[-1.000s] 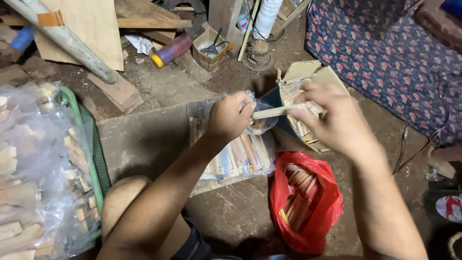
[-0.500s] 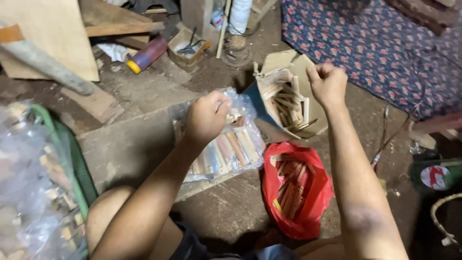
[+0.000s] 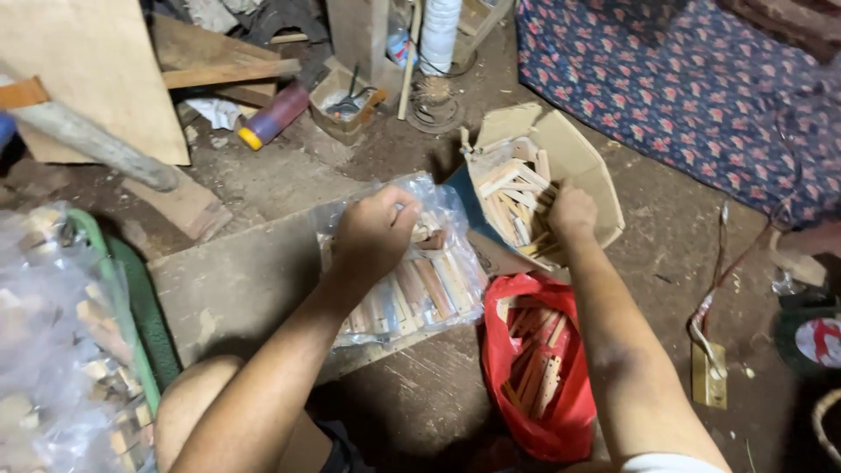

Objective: The person is picking up small wooden slats or sticks and packing them into clear plastic bags on the floor of a workshop.

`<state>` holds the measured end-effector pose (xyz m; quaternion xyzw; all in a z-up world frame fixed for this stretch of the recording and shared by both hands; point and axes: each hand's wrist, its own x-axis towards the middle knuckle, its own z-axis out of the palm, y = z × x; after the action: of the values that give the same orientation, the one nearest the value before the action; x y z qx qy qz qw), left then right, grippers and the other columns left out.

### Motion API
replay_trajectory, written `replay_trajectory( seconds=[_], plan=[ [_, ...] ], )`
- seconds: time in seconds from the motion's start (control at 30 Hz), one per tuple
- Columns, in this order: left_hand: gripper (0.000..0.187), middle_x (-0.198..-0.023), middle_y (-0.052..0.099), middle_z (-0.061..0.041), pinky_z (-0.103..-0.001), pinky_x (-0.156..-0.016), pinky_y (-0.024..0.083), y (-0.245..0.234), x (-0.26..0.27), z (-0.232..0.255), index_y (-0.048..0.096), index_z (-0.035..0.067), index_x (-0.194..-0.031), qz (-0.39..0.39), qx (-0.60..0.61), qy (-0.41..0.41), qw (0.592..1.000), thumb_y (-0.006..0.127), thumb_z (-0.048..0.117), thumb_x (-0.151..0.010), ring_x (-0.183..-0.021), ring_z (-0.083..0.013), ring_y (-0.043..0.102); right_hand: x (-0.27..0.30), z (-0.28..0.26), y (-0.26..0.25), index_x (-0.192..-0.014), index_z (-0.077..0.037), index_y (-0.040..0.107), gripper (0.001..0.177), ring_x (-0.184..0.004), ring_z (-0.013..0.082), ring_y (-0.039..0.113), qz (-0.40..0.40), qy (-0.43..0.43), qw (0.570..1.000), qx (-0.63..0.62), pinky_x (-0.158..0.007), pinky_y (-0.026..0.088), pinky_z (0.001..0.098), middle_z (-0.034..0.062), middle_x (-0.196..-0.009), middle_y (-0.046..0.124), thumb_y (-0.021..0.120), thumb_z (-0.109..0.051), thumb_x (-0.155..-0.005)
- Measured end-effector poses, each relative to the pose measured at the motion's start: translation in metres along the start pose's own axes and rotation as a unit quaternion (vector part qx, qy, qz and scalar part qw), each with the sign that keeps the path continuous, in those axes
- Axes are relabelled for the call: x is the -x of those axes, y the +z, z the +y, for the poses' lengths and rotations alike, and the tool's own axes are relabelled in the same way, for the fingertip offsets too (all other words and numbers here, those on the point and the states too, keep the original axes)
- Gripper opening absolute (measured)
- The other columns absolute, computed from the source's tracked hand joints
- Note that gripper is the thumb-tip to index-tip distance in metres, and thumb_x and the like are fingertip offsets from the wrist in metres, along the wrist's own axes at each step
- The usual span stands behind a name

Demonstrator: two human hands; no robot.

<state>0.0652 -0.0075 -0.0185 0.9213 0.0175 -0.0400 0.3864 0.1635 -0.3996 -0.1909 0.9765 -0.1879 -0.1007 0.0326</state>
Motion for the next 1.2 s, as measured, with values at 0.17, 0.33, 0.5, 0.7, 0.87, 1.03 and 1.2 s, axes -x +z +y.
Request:
replay_trajectory(
  seconds=[0.17, 0.33, 0.5, 0.7, 0.87, 1.03, 1.2],
  plan=[
    [0.01, -0.05, 0.058, 0.0, -0.041, -0.063, 0.058, 0.013, -0.016, -0.024, 0.073, 0.031, -0.093, 0.054, 0.031, 0.067, 0.996, 0.067, 0.038, -0.09, -0.062, -0.0251, 0.069, -0.004, 0.013, 0.011, -0.127, 0.009, 0.056, 0.044, -0.103, 0.0479, 0.071, 0.028, -0.012, 0.999, -0.032, -0.082, 0.061, 0.0543, 0.0295, -0.107, 0.072, 0.062, -0.014, -0.09],
    [0.011, -0.055, 0.06, 0.001, -0.038, -0.061, 0.051, -0.007, -0.005, -0.013, 0.068, 0.022, -0.084, 0.071, 0.09, 0.098, 0.988, 0.063, 0.03, -0.09, -0.06, -0.0202, 0.063, 0.064, 0.01, -0.12, -0.108, -0.008, 0.07, 0.018, -0.089, 0.0277, 0.074, 0.147, -0.12, 0.935, -0.3, -0.073, 0.062, 0.0398, 0.0136, -0.096, 0.074, 0.08, -0.009, -0.094],
    [0.015, -0.055, 0.06, 0.001, -0.035, -0.048, 0.038, -0.011, 0.001, -0.014, 0.066, 0.013, -0.075, 0.084, 0.15, 0.137, 0.975, 0.065, 0.015, -0.09, -0.051, -0.014, 0.053, 0.202, -0.047, -0.254, -0.118, 0.007, 0.051, 0.017, -0.1, 0.0263, 0.072, 0.159, -0.341, 0.752, -0.54, -0.094, 0.068, 0.0359, 0.0181, -0.101, 0.063, 0.068, 0.008, -0.118],
    [0.009, -0.063, 0.068, -0.008, -0.048, -0.069, 0.058, -0.012, -0.004, -0.023, 0.074, 0.023, -0.089, 0.078, 0.112, 0.086, 0.987, 0.068, 0.029, -0.086, -0.076, -0.0349, 0.074, 0.245, -0.144, -0.223, -0.102, 0.0, 0.071, 0.025, -0.115, 0.0376, 0.071, 0.199, -0.438, 0.748, -0.457, -0.099, 0.054, 0.0441, 0.0211, -0.109, 0.074, 0.09, -0.003, -0.086],
    [0.011, -0.072, 0.073, -0.008, -0.048, -0.074, 0.059, -0.024, -0.002, -0.026, 0.075, 0.023, -0.091, 0.04, 0.129, 0.042, 0.99, 0.068, 0.03, -0.087, -0.087, -0.0338, 0.075, 0.236, -0.167, -0.174, -0.103, -0.01, 0.077, 0.014, -0.116, 0.0417, 0.067, 0.181, -0.431, 0.788, -0.4, -0.099, 0.053, 0.0529, 0.0164, -0.103, 0.076, 0.082, -0.017, -0.093],
    [0.012, -0.077, 0.075, -0.008, -0.048, -0.079, 0.06, -0.025, 0.0, -0.033, 0.076, 0.023, -0.092, 0.027, 0.13, 0.024, 0.991, 0.067, 0.029, -0.087, -0.092, -0.0337, 0.075, 0.225, -0.176, -0.171, -0.119, -0.008, 0.069, 0.038, -0.084, 0.0323, 0.071, 0.013, -0.254, 0.88, -0.4, -0.076, 0.058, 0.0441, 0.0194, -0.089, 0.073, 0.082, -0.031, -0.091],
    [0.014, -0.07, 0.074, -0.005, -0.043, -0.075, 0.06, -0.075, 0.024, -0.034, 0.076, 0.028, -0.094, 0.007, 0.169, 0.057, 0.984, 0.068, 0.036, -0.086, -0.085, -0.0301, 0.076, 0.239, -0.18, -0.211, -0.099, 0.002, 0.075, 0.014, -0.063, 0.0205, 0.07, -0.054, -0.261, 0.826, -0.496, -0.058, 0.062, 0.0363, 0.0195, -0.068, 0.07, 0.077, -0.011, -0.095]
  ],
)
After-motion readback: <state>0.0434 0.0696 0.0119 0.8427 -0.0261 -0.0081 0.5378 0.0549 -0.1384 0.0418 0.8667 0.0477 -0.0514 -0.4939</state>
